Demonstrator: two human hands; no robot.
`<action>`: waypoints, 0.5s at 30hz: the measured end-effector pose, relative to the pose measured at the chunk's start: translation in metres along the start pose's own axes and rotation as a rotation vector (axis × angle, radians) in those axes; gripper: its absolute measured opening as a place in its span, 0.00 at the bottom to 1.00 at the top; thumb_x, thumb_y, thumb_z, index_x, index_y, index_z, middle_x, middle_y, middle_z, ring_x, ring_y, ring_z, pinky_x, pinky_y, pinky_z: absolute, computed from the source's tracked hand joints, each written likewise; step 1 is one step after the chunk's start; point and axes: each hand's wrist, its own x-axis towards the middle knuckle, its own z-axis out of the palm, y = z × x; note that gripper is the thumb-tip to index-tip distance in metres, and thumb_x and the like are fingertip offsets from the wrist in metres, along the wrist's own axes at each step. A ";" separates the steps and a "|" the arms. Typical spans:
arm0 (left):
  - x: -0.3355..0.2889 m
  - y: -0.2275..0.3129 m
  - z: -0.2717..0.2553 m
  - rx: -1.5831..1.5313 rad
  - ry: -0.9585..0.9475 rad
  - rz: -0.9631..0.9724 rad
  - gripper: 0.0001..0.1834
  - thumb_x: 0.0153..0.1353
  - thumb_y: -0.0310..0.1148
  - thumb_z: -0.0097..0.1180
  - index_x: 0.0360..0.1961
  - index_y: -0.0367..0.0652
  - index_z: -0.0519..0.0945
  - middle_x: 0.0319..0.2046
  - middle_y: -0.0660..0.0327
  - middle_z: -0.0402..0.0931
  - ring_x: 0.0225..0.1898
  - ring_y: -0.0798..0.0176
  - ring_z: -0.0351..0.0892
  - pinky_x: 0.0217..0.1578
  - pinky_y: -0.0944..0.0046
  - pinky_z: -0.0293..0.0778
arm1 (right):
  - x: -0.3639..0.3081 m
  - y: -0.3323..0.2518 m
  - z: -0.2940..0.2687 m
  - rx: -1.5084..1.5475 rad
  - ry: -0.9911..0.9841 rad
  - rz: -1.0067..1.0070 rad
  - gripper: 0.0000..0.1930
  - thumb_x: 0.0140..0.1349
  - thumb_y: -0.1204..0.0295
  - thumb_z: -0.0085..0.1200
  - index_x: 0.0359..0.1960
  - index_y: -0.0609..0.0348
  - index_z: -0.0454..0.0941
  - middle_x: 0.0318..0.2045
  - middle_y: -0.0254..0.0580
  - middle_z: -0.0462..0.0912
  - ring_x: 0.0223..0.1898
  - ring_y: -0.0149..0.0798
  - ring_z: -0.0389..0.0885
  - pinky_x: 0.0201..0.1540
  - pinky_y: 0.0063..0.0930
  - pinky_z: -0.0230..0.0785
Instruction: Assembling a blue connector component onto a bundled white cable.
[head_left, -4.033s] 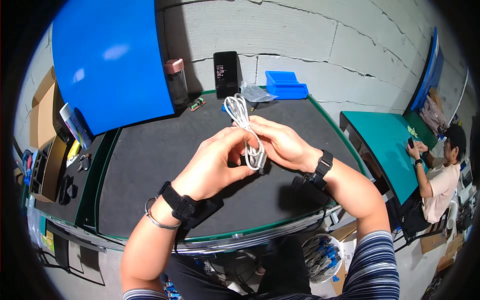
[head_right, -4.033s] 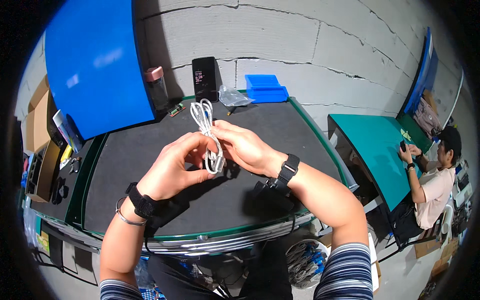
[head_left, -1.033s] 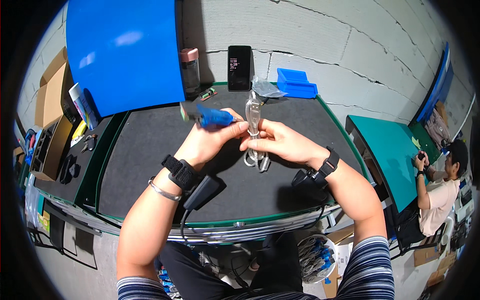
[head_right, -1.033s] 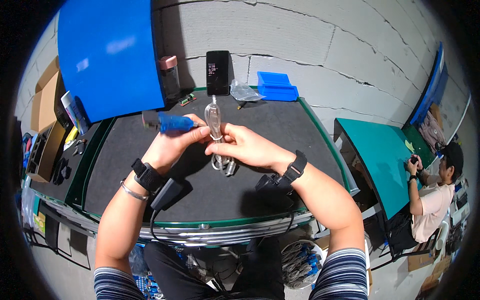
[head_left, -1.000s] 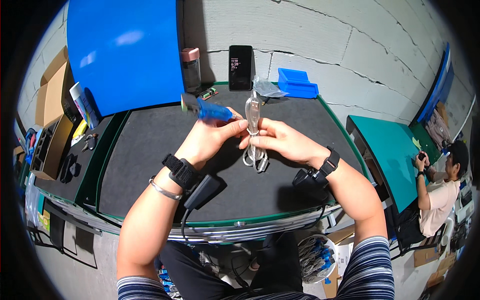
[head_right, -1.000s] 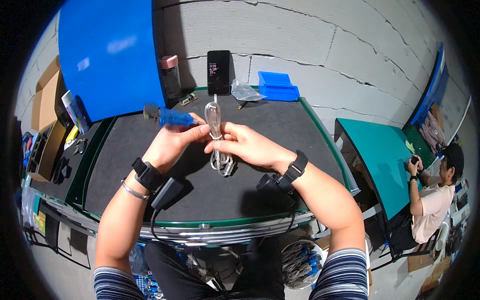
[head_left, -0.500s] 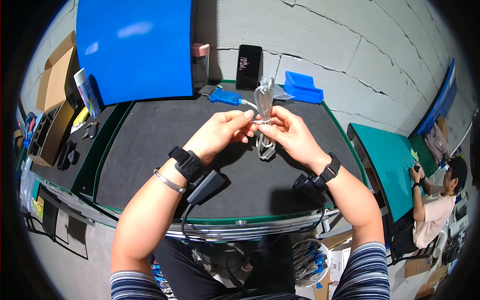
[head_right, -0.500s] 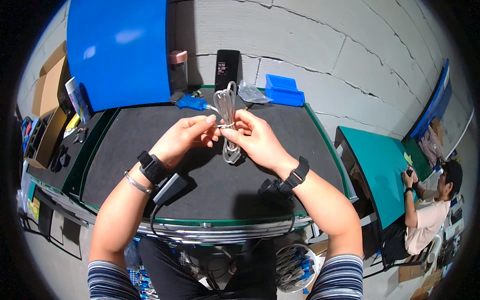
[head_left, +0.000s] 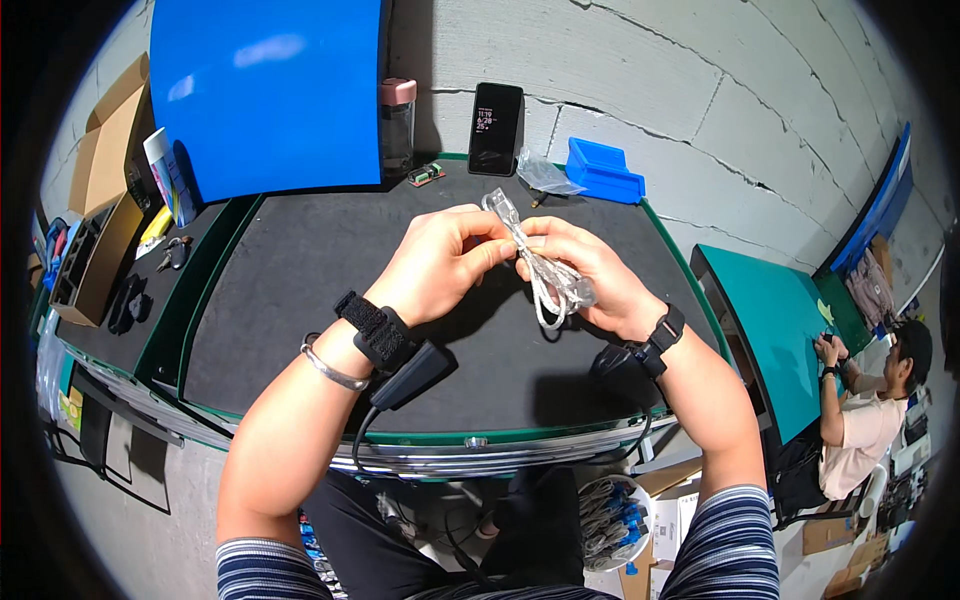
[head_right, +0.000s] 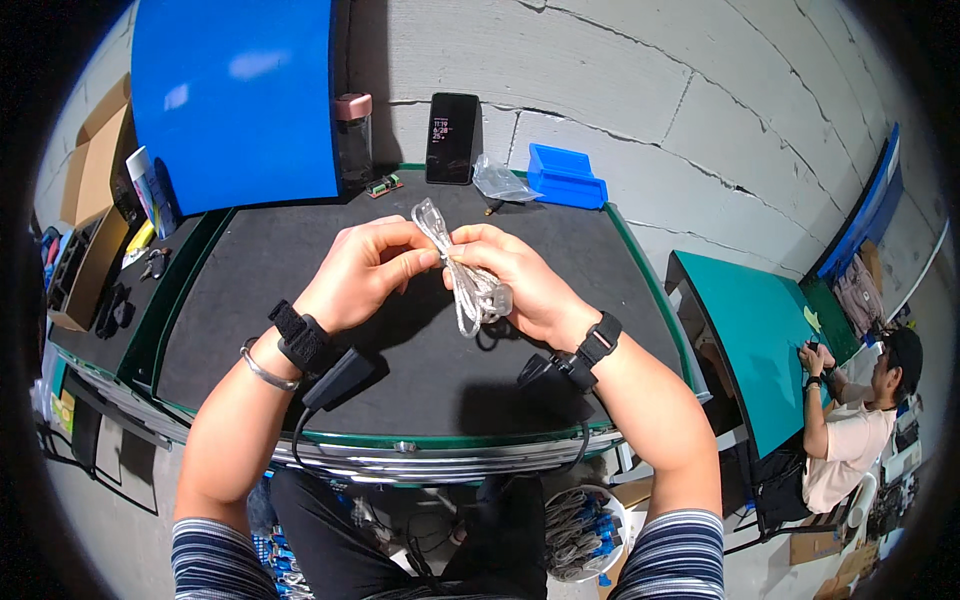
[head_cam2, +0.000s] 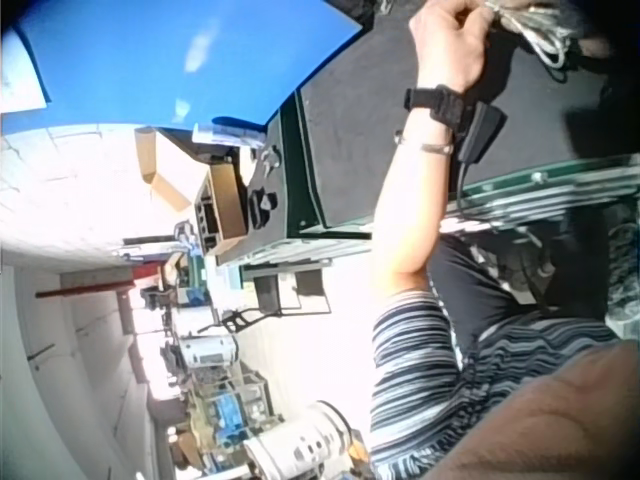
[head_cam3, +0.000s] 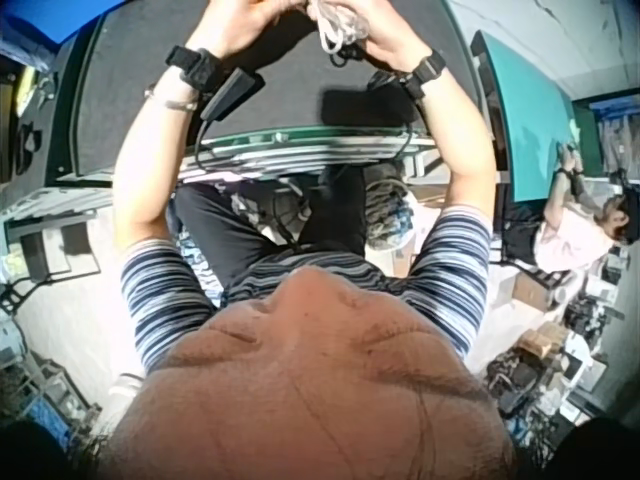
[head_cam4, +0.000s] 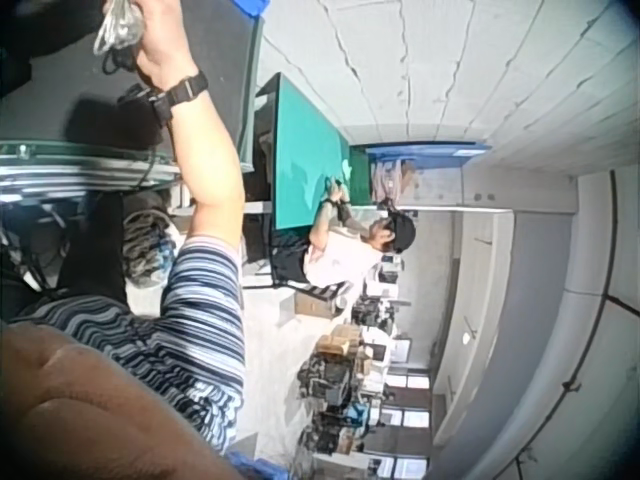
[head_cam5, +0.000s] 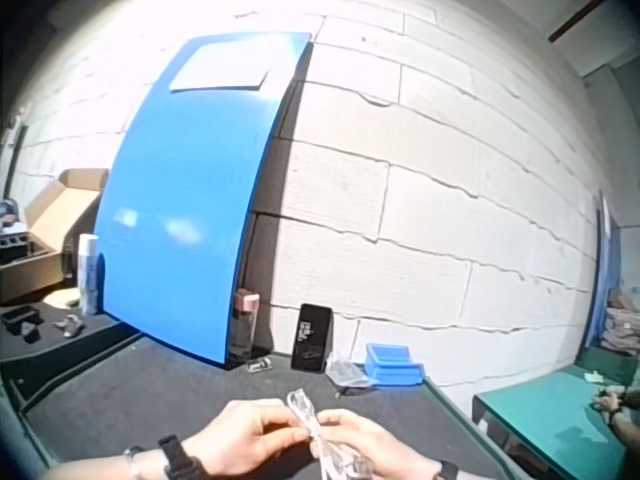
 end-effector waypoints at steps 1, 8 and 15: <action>0.000 0.002 0.000 -0.031 -0.021 -0.062 0.07 0.62 0.32 0.61 0.35 0.38 0.82 0.25 0.68 0.78 0.25 0.76 0.71 0.27 0.72 0.70 | 0.000 0.001 0.001 0.023 -0.002 -0.013 0.12 0.68 0.68 0.51 0.49 0.59 0.71 0.33 0.39 0.82 0.31 0.26 0.82 0.31 0.19 0.75; -0.001 0.009 -0.002 0.020 0.033 -0.103 0.07 0.59 0.30 0.64 0.34 0.38 0.81 0.26 0.66 0.80 0.25 0.77 0.74 0.29 0.71 0.72 | 0.001 0.005 0.000 0.063 0.015 -0.003 0.12 0.69 0.67 0.50 0.49 0.59 0.71 0.33 0.39 0.82 0.31 0.26 0.81 0.31 0.18 0.74; -0.001 0.008 0.000 0.208 0.120 0.058 0.07 0.60 0.30 0.63 0.31 0.37 0.80 0.25 0.64 0.78 0.26 0.74 0.75 0.30 0.69 0.72 | 0.001 0.010 0.002 0.005 -0.013 -0.035 0.14 0.70 0.65 0.49 0.52 0.57 0.67 0.34 0.38 0.81 0.31 0.25 0.80 0.32 0.19 0.72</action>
